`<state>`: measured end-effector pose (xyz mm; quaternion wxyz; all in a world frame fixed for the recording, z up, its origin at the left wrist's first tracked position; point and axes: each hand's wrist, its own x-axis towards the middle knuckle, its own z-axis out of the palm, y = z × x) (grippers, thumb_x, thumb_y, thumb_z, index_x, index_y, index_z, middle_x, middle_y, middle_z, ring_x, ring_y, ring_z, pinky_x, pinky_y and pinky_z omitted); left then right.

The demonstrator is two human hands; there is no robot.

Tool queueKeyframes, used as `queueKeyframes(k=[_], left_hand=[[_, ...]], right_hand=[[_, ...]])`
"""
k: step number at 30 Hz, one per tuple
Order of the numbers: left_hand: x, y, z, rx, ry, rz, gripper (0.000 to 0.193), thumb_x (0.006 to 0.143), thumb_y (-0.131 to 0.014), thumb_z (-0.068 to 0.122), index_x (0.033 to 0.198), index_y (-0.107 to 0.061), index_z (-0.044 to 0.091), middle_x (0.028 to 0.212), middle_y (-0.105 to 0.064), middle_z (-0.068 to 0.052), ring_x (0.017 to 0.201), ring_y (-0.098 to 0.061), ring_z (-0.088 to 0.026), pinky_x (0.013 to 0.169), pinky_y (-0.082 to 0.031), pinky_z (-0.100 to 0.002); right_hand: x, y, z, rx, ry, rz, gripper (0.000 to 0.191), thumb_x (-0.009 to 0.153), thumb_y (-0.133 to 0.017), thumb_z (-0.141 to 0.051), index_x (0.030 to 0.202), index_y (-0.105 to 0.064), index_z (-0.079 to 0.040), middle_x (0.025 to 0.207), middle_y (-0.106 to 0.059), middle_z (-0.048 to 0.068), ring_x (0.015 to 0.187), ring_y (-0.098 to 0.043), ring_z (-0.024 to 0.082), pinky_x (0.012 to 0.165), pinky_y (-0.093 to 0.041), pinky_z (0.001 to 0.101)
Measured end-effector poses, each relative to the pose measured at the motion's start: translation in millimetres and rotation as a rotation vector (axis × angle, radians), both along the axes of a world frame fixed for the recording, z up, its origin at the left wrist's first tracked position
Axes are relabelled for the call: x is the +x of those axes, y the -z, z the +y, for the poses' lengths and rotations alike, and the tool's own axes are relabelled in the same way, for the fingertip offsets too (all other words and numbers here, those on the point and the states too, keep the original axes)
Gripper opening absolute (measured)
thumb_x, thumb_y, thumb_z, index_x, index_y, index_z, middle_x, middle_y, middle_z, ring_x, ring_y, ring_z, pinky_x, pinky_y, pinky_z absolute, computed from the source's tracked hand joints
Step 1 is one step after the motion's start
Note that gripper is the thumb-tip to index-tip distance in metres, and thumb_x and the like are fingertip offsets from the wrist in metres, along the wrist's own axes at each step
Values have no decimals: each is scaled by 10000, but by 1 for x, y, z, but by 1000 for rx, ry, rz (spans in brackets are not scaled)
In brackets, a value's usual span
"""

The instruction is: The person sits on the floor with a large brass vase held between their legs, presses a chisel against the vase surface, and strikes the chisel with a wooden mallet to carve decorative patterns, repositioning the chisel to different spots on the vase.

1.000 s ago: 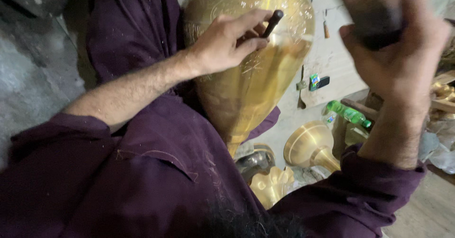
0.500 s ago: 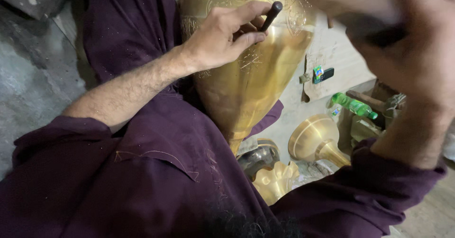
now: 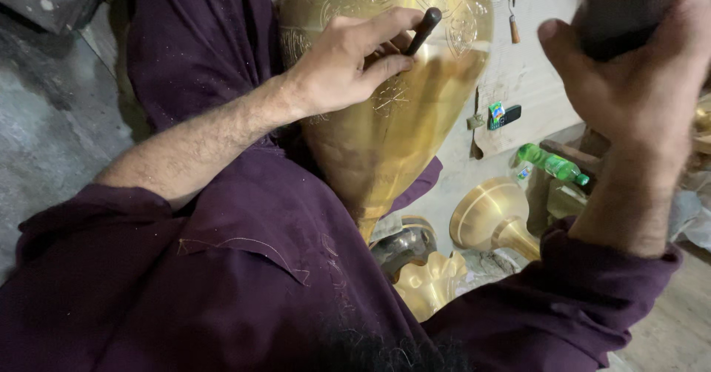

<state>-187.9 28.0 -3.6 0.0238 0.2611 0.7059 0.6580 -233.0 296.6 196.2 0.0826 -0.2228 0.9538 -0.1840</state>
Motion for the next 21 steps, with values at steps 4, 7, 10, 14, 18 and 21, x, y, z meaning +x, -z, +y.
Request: queueKeyframes(k=[4, 7, 10, 14, 18, 21], left_hand=[[0, -1, 3, -15, 7, 41, 407, 1103, -722, 123, 1454, -522, 75, 1147, -760, -128, 1035, -791, -243, 906, -672, -333], [3, -2, 3, -9, 15, 20, 421, 1092, -721, 118, 1456, -514, 72, 1100, -767, -113, 1019, -797, -243, 906, -668, -349], [1, 0, 7, -28, 14, -6, 427, 1077, -735, 122, 1445, -520, 84, 1079, -766, -110, 989, -800, -238, 882, -676, -346], [2, 1, 12, -3, 25, 0, 426, 1075, -740, 109, 1445, -528, 99, 1107, -768, -111, 992, -796, -236, 893, -684, -345], [7, -1, 8, 1, 13, 30, 415, 1070, -724, 76, 1436, -530, 97, 1143, -774, -113, 1032, -792, -246, 910, -681, -344], [8, -1, 4, 35, 13, 0, 446, 1072, -731, 68, 1455, -504, 53, 1173, -757, -146, 1050, -799, -245, 923, -677, -352]], right_hand=[[1, 6, 15, 265, -176, 105, 398, 909, -854, -38, 1180, -562, -26, 956, -657, 156, 905, -675, 317, 847, -526, 380], [5, 8, 19, -26, -12, -54, 407, 972, -798, -28, 1263, -524, 47, 1077, -643, 206, 988, -663, 336, 885, -534, 335], [1, 0, 20, 209, -153, 66, 480, 911, -899, -49, 1196, -527, 51, 980, -684, 187, 916, -708, 327, 800, -551, 353], [6, -2, 11, 66, 71, -107, 434, 964, -910, -103, 1165, -535, -17, 953, -681, 139, 862, -703, 298, 771, -529, 343], [7, -6, 5, 364, -251, 268, 423, 833, -955, -74, 1070, -606, -56, 864, -674, 141, 810, -697, 353, 729, -507, 469], [9, -13, 2, 173, -135, 66, 373, 928, -812, -115, 1171, -550, -6, 1053, -690, 140, 945, -712, 321, 842, -550, 393]])
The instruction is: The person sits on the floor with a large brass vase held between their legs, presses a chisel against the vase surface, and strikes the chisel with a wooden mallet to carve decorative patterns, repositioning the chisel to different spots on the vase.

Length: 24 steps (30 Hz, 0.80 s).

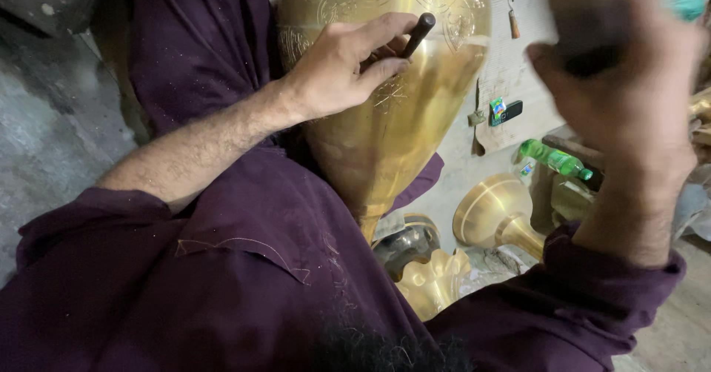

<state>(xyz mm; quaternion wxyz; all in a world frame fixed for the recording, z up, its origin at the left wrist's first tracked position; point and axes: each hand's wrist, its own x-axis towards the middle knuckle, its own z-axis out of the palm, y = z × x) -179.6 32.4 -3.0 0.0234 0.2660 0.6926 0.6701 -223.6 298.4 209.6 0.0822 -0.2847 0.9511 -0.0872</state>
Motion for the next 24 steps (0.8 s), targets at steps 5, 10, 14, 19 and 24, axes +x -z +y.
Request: queueKeyframes(k=[5, 10, 14, 19, 24], left_hand=[[-4, 4, 5, -36, 0, -3, 426, 1058, -729, 61, 1430, -524, 44, 1126, -767, -135, 1019, -795, -247, 900, -680, -349], [-4, 7, 4, 78, -40, -138, 364, 1101, -716, 45, 1421, -542, 71, 1163, -775, -115, 1021, -814, -222, 869, -660, -357], [14, 6, -8, 130, -75, -231, 364, 1118, -719, 49, 1421, -518, 68, 1162, -769, -90, 1053, -817, -205, 898, -672, -352], [29, 2, 9, 73, 0, -115, 434, 1103, -713, 61, 1470, -482, 71, 1197, -766, -88, 1094, -793, -205, 994, -680, -346], [18, 1, 20, -64, -18, -116, 478, 1074, -765, 104, 1468, -496, 72, 1192, -762, -101, 1035, -795, -194, 922, -677, -314]], right_hand=[[2, 0, -12, 173, 23, 65, 388, 941, -882, -159, 1103, -572, 8, 943, -679, 186, 883, -683, 403, 770, -543, 472], [14, 8, -12, 116, 76, 15, 410, 925, -902, -106, 1167, -591, 11, 910, -688, 178, 824, -696, 357, 733, -560, 439], [63, 17, 9, -592, 393, -118, 602, 957, -875, -54, 1405, -478, 11, 1134, -681, 88, 962, -695, 180, 866, -589, 332], [103, 80, 36, -788, 790, -563, 361, 833, -775, -115, 1150, -619, -40, 837, -712, 36, 651, -662, 120, 577, -536, 281], [118, 95, 51, -226, 634, -328, 346, 988, -854, -187, 1106, -611, 29, 919, -722, 108, 800, -689, 180, 738, -567, 368]])
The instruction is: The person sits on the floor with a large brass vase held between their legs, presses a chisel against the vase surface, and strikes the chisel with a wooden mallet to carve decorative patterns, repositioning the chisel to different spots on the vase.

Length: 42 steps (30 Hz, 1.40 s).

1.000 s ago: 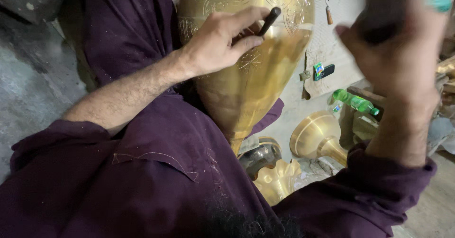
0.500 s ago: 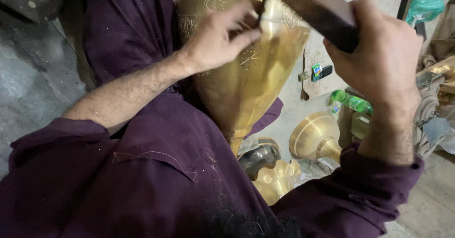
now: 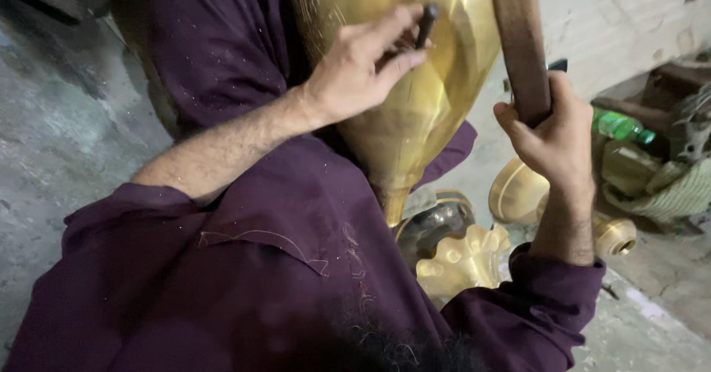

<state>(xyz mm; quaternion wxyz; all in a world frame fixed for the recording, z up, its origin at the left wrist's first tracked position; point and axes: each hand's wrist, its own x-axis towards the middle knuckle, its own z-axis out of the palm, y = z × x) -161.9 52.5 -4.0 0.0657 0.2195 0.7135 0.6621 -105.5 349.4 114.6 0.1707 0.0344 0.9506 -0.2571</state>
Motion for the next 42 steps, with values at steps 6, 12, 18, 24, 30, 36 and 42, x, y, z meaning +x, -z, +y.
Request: queueKeyframes(k=[6, 12, 18, 24, 30, 36, 42], left_hand=[[-10, 7, -6, 118, 22, 27, 451, 1139, -736, 65, 1486, -448, 67, 1182, -756, -89, 1118, -795, -184, 995, -684, -305], [-4, 15, 0, 58, 13, 87, 485, 1119, -748, 73, 1518, -473, 109, 1200, -758, -90, 1124, -791, -195, 967, -642, -311], [0, 16, 1, 124, 55, 42, 368, 1150, -728, 56, 1413, -483, 139, 1199, -751, -70, 1115, -796, -169, 1008, -684, -294], [6, 14, 1, 163, 59, 69, 459, 1134, -704, -7, 1497, -456, 121, 1226, -734, -101, 1151, -780, -184, 1032, -637, -321], [3, 14, 3, 147, 44, 11, 522, 1080, -733, 4, 1523, -466, 82, 1195, -764, -92, 1099, -797, -190, 961, -679, -293], [6, 23, 6, 126, 32, 79, 484, 1064, -733, 31, 1485, -497, 72, 1231, -749, -110, 1107, -785, -220, 982, -667, -311], [10, 21, 7, 122, 8, 159, 452, 1091, -693, 19, 1489, -497, 109, 1314, -723, -130, 1132, -778, -231, 1017, -661, -300]], right_hand=[[-33, -15, -1, 197, -258, 103, 393, 987, -820, -216, 1180, -596, 42, 865, -694, 176, 737, -718, 276, 666, -580, 384], [-59, -50, -23, 291, -432, 246, 317, 993, -814, -97, 1137, -584, 68, 865, -678, 218, 768, -719, 347, 749, -573, 416], [-70, -85, -46, 359, -564, 276, 404, 902, -739, -2, 1285, -612, 15, 986, -707, 204, 895, -729, 350, 828, -577, 394], [-83, -82, -61, 347, -626, 301, 392, 948, -842, -92, 1219, -585, 28, 881, -686, 178, 785, -693, 366, 751, -541, 427], [-88, -80, -79, 395, -649, 410, 401, 946, -826, -111, 1244, -586, 8, 924, -692, 168, 798, -695, 355, 723, -542, 408], [-90, -74, -73, 241, -615, 404, 341, 977, -742, -89, 1242, -550, 6, 991, -701, 170, 833, -722, 332, 747, -566, 421], [-84, -70, -70, 307, -579, 383, 369, 972, -782, -93, 1255, -577, 23, 956, -708, 219, 838, -713, 387, 745, -577, 450]])
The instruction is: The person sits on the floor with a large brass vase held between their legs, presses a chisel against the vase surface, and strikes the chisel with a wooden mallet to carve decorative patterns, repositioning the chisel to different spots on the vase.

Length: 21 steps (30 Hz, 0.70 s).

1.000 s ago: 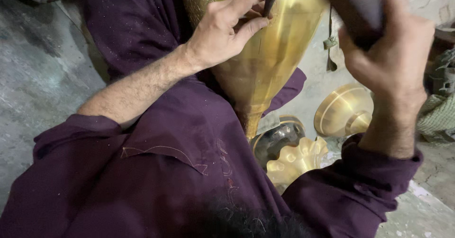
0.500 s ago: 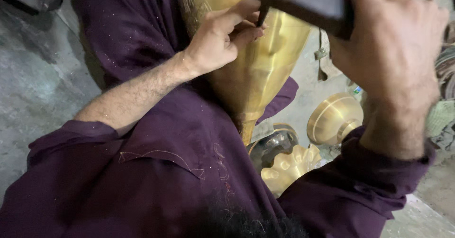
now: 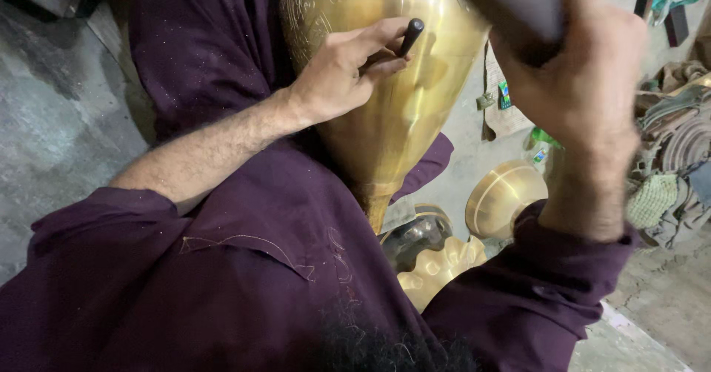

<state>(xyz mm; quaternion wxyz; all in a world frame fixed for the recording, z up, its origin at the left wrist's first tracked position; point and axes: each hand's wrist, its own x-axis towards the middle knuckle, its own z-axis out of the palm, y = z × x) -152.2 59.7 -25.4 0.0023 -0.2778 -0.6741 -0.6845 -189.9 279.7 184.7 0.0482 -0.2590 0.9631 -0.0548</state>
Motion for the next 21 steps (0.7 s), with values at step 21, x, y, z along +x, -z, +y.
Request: queueKeyframes(k=[21], left_hand=[[3, 0, 3, -2, 18, -75, 450, 1089, -697, 38, 1487, -501, 111, 1242, -752, -114, 1123, -780, -217, 974, -675, -321]], right_hand=[[12, 8, 11, -127, 53, -23, 296, 995, -728, -173, 1185, -561, -20, 999, -697, 175, 907, -721, 375, 760, -559, 418]])
